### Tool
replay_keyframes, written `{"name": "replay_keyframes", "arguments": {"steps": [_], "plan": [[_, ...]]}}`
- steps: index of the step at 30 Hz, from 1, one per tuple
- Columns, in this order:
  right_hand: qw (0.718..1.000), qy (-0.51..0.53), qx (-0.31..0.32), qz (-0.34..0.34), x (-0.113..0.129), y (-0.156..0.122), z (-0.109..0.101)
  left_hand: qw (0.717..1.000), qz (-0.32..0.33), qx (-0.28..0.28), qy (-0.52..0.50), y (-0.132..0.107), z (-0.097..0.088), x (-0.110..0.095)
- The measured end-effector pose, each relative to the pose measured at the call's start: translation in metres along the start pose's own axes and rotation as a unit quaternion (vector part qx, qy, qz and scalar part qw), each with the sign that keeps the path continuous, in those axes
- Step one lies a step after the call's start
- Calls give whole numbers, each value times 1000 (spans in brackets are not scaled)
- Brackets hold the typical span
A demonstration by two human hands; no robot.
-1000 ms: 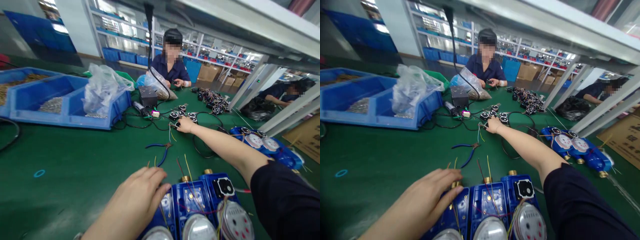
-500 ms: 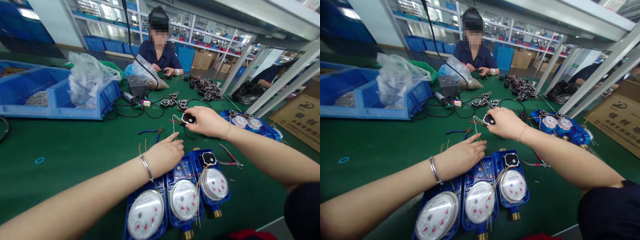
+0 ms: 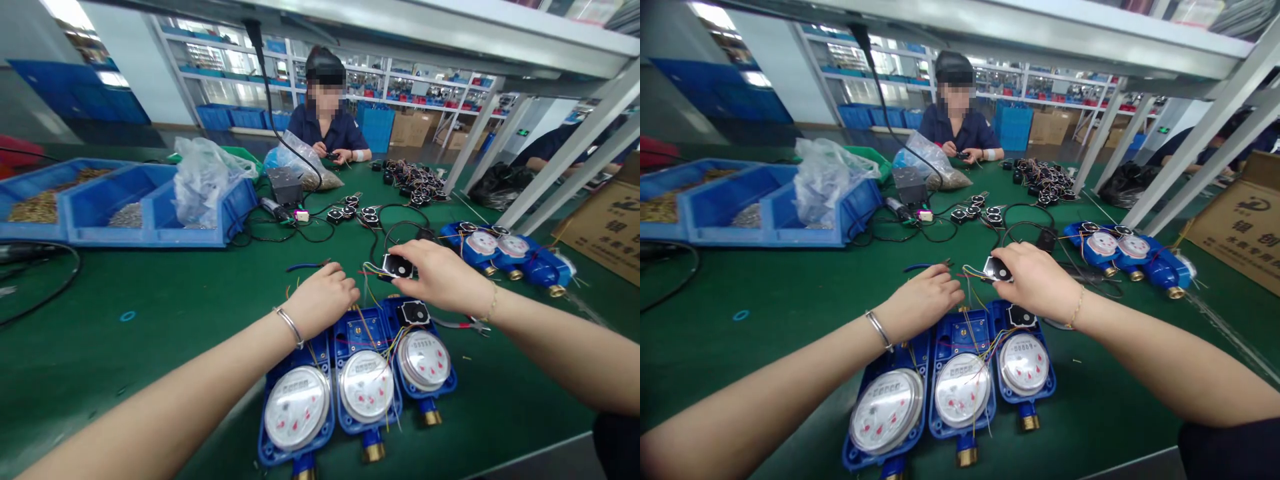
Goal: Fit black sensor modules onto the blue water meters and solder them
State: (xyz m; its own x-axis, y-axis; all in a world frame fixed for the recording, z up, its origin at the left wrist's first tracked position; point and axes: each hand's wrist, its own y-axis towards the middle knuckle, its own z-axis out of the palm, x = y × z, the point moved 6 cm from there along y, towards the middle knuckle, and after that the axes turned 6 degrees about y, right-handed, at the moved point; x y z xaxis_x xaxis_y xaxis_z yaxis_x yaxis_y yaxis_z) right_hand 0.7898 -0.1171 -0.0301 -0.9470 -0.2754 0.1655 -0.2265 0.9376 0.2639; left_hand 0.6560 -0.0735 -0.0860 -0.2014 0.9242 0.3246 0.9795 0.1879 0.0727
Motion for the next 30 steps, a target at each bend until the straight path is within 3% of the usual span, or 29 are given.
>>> {"name": "replay_keyframes", "arguments": {"steps": [9,13,16,20,23,24,26,30], "plan": [[1000,-4,-7,3,-3,-4,-3,993,25,40,-105,-3,19,10],[1000,-6,-6,-2,-3,-5,-3,992,13,26,-119,-2,21,14],[1000,-7,-6,-8,0,-5,-5,994,1,-2,-106,1,11,12],[1000,7,-16,-11,6,-7,-18,995,-12,-26,-98,-9,-19,2],[998,65,4,-8,14,-8,-25,978,-67,-13,-197,-30,-33,-10],[996,87,19,-5,17,-8,-24,959,-100,-17,-264,-39,-33,-14],[992,118,48,1,23,-9,-19,889,-172,-43,-423,-55,-28,-22],[981,168,101,3,36,-12,-10,687,-287,-94,-661,-72,-2,-39]]}}
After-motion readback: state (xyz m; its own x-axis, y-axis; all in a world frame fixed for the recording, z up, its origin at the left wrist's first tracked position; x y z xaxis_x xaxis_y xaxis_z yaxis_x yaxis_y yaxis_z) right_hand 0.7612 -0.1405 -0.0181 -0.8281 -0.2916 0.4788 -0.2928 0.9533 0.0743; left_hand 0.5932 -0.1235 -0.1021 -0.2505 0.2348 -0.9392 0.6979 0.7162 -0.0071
